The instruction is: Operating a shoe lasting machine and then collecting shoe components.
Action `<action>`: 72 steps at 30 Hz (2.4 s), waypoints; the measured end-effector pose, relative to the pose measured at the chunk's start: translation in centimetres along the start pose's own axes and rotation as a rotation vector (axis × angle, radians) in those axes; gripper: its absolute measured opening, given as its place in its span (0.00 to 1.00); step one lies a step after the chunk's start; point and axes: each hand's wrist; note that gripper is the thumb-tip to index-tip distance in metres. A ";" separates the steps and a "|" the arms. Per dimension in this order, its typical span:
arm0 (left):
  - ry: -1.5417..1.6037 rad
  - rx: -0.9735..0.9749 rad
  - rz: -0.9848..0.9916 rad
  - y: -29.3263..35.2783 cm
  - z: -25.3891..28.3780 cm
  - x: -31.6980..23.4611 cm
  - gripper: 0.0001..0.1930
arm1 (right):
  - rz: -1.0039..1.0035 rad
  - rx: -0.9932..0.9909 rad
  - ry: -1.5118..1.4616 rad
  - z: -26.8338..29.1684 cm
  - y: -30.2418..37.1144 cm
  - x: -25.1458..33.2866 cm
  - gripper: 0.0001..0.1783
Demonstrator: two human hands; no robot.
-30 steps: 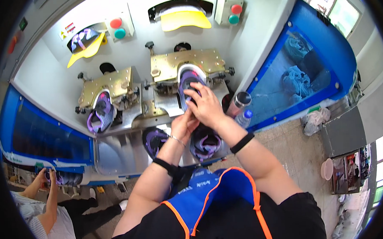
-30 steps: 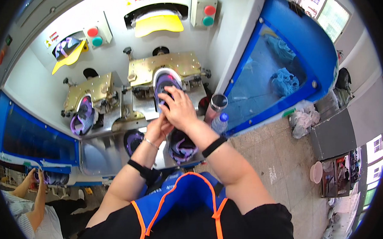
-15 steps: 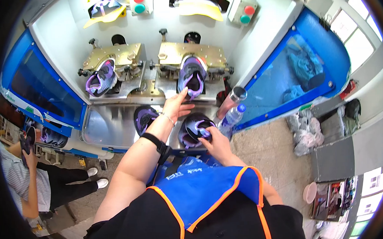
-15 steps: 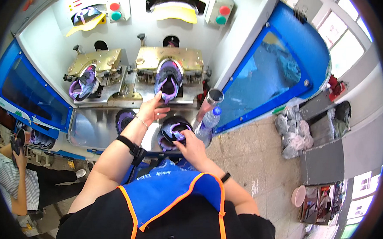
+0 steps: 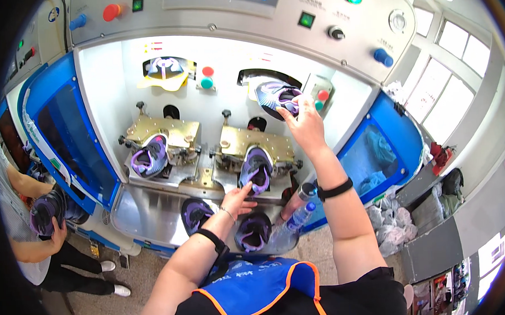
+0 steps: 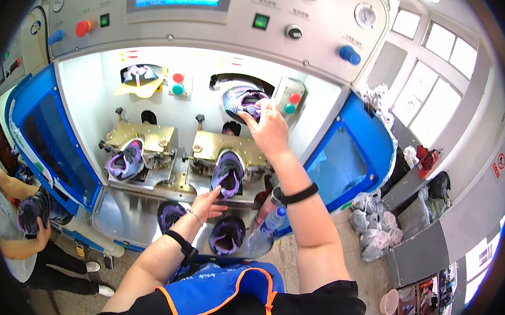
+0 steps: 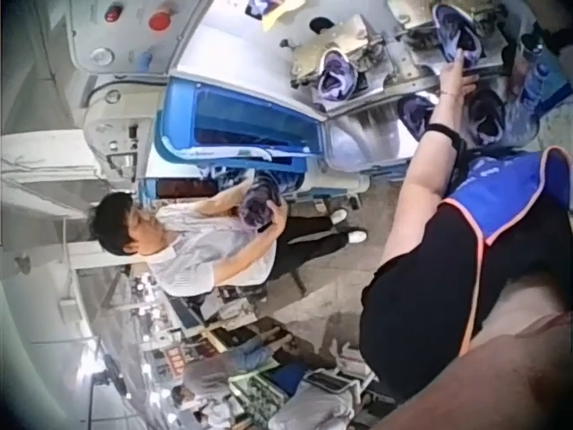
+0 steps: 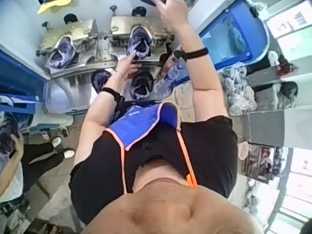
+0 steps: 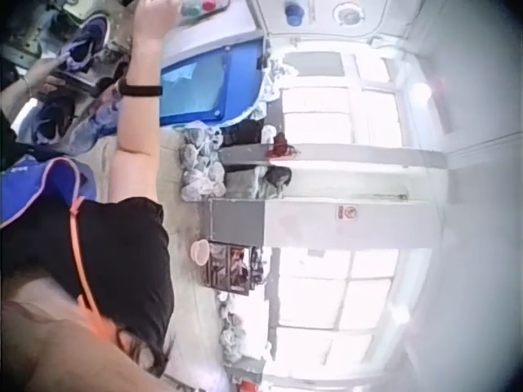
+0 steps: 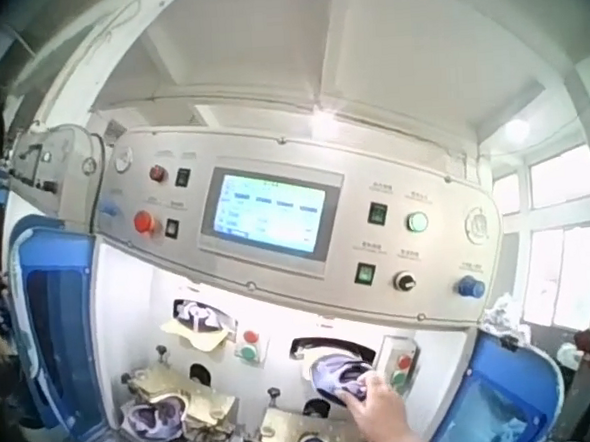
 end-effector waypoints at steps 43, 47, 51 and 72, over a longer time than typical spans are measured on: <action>0.050 -0.413 0.282 12.9 17.3 12.3 0.14 | -0.643 0.728 -0.611 9.8 35.9 -2.4 0.07; 0.179 -0.661 0.356 16.6 20.2 18.0 0.12 | -0.664 0.750 -0.601 9.6 38.5 -3.0 0.04; 0.194 -0.782 0.345 18.5 20.1 19.4 0.10 | -0.572 0.758 -0.715 7.9 38.4 -2.7 0.04; -0.149 -0.697 0.079 12.5 24.2 12.3 0.10 | -0.458 0.760 -0.742 1.4 35.4 6.0 0.05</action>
Point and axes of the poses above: each hand's wrist, its own y-axis away from the middle knuckle, its own z-axis out of the back of the hand, x = y × z, and after that the axes turned 12 degrees about -x, right-handed
